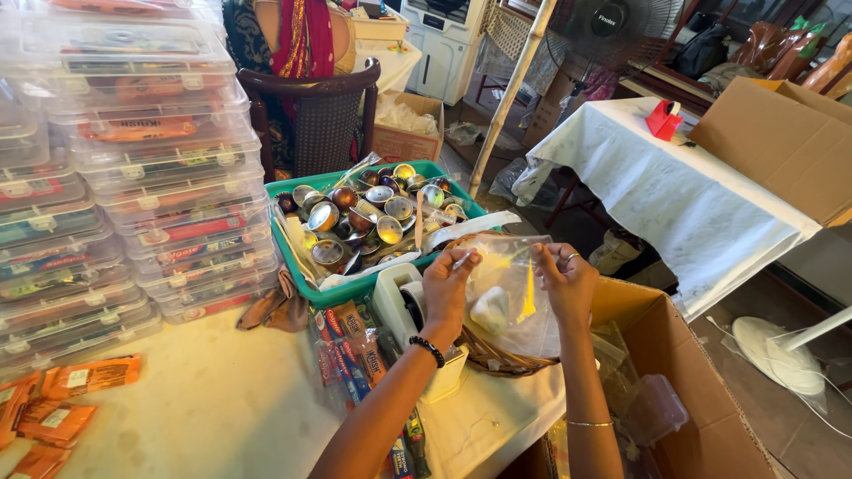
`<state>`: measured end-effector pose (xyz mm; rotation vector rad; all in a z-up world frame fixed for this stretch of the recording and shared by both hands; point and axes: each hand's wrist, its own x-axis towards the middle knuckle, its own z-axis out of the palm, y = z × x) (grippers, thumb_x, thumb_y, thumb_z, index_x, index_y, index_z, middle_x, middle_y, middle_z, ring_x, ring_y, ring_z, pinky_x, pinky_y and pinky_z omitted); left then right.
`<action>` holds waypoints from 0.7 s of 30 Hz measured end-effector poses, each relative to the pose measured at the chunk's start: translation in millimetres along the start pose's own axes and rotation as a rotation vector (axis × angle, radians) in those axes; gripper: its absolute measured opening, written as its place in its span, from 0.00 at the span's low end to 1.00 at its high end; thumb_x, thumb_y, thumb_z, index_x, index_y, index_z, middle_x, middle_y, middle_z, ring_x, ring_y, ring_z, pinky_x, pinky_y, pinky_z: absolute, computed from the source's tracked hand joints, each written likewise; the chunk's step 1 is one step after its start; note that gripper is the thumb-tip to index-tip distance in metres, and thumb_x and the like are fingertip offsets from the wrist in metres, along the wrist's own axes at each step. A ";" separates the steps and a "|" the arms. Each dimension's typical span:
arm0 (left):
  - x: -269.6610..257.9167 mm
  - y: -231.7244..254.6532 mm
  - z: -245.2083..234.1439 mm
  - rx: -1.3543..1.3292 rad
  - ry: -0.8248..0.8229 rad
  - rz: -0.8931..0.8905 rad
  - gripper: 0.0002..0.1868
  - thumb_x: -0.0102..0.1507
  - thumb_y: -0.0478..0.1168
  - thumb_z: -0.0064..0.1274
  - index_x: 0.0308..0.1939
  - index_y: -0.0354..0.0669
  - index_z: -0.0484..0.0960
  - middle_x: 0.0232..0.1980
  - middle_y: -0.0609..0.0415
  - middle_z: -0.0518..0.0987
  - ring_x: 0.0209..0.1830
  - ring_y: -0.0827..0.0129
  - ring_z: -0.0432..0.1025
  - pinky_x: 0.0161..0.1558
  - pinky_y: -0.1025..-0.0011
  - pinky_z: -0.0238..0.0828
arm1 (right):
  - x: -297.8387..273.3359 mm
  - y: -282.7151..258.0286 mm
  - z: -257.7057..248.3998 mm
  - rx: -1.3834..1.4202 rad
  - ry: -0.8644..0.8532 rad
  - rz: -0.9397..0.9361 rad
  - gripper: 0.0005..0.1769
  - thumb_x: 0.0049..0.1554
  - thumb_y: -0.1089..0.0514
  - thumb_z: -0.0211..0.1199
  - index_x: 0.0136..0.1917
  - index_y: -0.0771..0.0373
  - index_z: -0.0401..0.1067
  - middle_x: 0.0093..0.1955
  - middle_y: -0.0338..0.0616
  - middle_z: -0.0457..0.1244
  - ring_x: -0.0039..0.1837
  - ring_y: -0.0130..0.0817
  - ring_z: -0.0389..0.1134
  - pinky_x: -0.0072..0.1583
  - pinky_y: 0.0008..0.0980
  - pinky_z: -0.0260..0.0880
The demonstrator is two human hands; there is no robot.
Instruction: The person packs small boxes of toothpaste and sachets of tooth powder into clear plastic bags on a table. They arrange the items inside the bags, seal them, and place the finished packages into a cardboard box.
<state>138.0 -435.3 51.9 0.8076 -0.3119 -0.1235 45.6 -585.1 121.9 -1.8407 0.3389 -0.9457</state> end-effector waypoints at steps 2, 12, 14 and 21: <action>2.9 -3.9 -0.6 -0.059 0.019 -0.022 0.09 0.62 0.38 0.64 0.41 0.37 0.83 0.40 0.59 0.83 0.40 0.79 0.75 0.48 0.79 0.70 | 2.7 12.6 -1.5 0.033 -0.010 -0.027 0.16 0.60 0.49 0.69 0.46 0.67 0.77 0.32 0.34 0.66 0.31 0.16 0.61 0.34 0.19 0.61; -2.6 19.0 5.4 -0.126 0.066 -0.076 0.15 0.58 0.45 0.68 0.41 0.39 0.84 0.44 0.60 0.84 0.44 0.78 0.75 0.52 0.78 0.70 | -2.3 9.4 -1.0 0.015 -0.021 -0.167 0.14 0.58 0.53 0.72 0.46 0.67 0.77 0.34 0.33 0.66 0.33 0.15 0.60 0.36 0.18 0.61; -1.1 22.8 3.6 -0.176 0.064 -0.097 0.15 0.59 0.46 0.66 0.42 0.40 0.84 0.45 0.62 0.84 0.43 0.79 0.75 0.50 0.78 0.69 | -1.9 11.2 -1.2 0.019 -0.008 -0.173 0.14 0.58 0.53 0.72 0.46 0.67 0.78 0.34 0.33 0.66 0.34 0.15 0.61 0.36 0.18 0.61; 2.5 16.0 -8.8 -0.360 0.007 -0.149 0.16 0.67 0.51 0.59 0.50 0.44 0.88 0.42 0.59 0.81 0.40 0.78 0.72 0.44 0.76 0.66 | -0.1 17.6 -2.2 0.047 -0.009 -0.160 0.16 0.58 0.51 0.72 0.47 0.67 0.77 0.35 0.33 0.66 0.34 0.15 0.60 0.36 0.18 0.60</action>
